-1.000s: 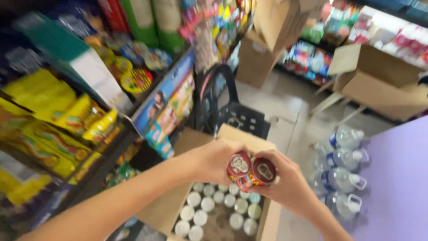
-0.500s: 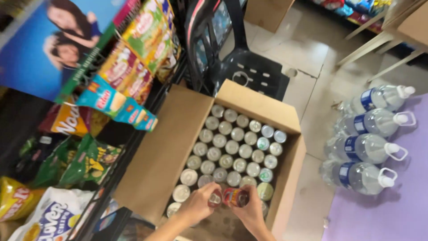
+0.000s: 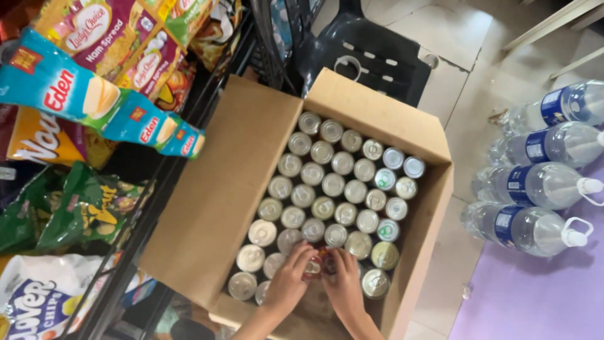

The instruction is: Organizing and stocking canned goods onto shelves in a grocery store from a box on the floor.

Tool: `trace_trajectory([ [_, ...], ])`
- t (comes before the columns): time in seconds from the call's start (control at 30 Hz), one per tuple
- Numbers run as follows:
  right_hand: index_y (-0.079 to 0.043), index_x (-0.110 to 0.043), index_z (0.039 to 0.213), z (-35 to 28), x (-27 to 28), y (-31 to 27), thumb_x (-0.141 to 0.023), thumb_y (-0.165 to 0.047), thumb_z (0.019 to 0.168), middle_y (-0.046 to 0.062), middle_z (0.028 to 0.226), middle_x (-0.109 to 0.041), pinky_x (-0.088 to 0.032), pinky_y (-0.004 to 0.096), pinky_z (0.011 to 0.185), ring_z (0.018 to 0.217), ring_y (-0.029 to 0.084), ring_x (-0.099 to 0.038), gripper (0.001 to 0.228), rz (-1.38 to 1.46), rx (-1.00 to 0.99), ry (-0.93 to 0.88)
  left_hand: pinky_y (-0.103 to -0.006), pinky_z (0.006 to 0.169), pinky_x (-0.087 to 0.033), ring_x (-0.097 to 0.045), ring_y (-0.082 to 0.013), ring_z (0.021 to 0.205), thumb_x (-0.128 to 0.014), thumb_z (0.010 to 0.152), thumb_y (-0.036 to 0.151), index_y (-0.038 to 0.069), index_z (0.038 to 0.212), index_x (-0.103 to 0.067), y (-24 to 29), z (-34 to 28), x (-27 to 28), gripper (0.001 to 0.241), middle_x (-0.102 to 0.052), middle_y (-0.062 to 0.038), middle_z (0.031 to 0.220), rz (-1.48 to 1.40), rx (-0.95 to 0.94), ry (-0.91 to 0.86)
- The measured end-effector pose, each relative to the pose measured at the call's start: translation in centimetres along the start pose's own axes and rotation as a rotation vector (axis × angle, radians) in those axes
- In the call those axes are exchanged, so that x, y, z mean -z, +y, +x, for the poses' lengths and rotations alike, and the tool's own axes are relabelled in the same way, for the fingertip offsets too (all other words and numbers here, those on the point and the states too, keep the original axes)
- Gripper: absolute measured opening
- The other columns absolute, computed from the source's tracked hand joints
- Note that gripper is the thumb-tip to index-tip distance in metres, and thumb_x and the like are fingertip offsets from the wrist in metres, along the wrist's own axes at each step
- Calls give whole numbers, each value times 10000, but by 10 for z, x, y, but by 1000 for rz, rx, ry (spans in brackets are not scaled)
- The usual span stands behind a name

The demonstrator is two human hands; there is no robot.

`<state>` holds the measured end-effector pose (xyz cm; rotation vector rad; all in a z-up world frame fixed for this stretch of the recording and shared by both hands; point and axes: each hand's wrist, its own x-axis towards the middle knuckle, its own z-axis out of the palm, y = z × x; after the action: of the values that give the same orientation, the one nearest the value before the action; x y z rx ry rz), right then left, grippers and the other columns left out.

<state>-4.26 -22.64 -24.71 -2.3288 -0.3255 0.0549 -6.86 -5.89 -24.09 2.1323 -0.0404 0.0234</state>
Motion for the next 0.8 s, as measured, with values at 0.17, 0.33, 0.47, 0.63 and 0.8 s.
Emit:
trace_trajectory([
  [0.17,-24,-607,1288,-4,-8,9,-756,-23,716,188,1222,-599,-477,470,960,1108,415,-548,591,-105,-56,-92,-415,1002,-530,-610,-347,1247,-749,679,-60,77,1244,-617,1,-18,-13,596,-645,-137,1309,1,77,111],
  [0.33,-8,-572,1314,-16,3,21,-756,-77,736,198,1241,-576,-461,469,976,1152,412,-538,610,-89,-7,-30,-400,975,-535,-628,-349,1216,-794,690,-18,72,1245,-623,4,-31,-12,588,-656,-143,1305,-51,149,177],
  [0.47,26,-542,1321,-29,16,32,-743,-124,656,228,1273,-543,-392,525,993,1159,430,-486,711,-423,-2,-124,-397,957,-552,-652,-345,1197,-800,728,6,85,1234,-627,7,-33,-12,541,-676,-129,1281,-89,181,250],
  [0.63,-19,-550,1321,-44,8,40,-659,-43,658,194,1312,-547,-392,516,1033,1214,415,-501,672,-592,51,-134,-407,944,-559,-661,-353,1185,-795,730,19,97,1237,-624,11,-32,-6,541,-686,-128,1269,-74,202,247],
  [0.8,26,-523,1411,-118,-32,85,-659,-75,784,228,1279,-523,-404,490,1067,1205,424,-521,649,-513,116,-466,-405,946,-555,-654,-360,1184,-819,726,44,94,1248,-610,7,-30,-5,564,-676,-137,1272,-102,205,226],
])
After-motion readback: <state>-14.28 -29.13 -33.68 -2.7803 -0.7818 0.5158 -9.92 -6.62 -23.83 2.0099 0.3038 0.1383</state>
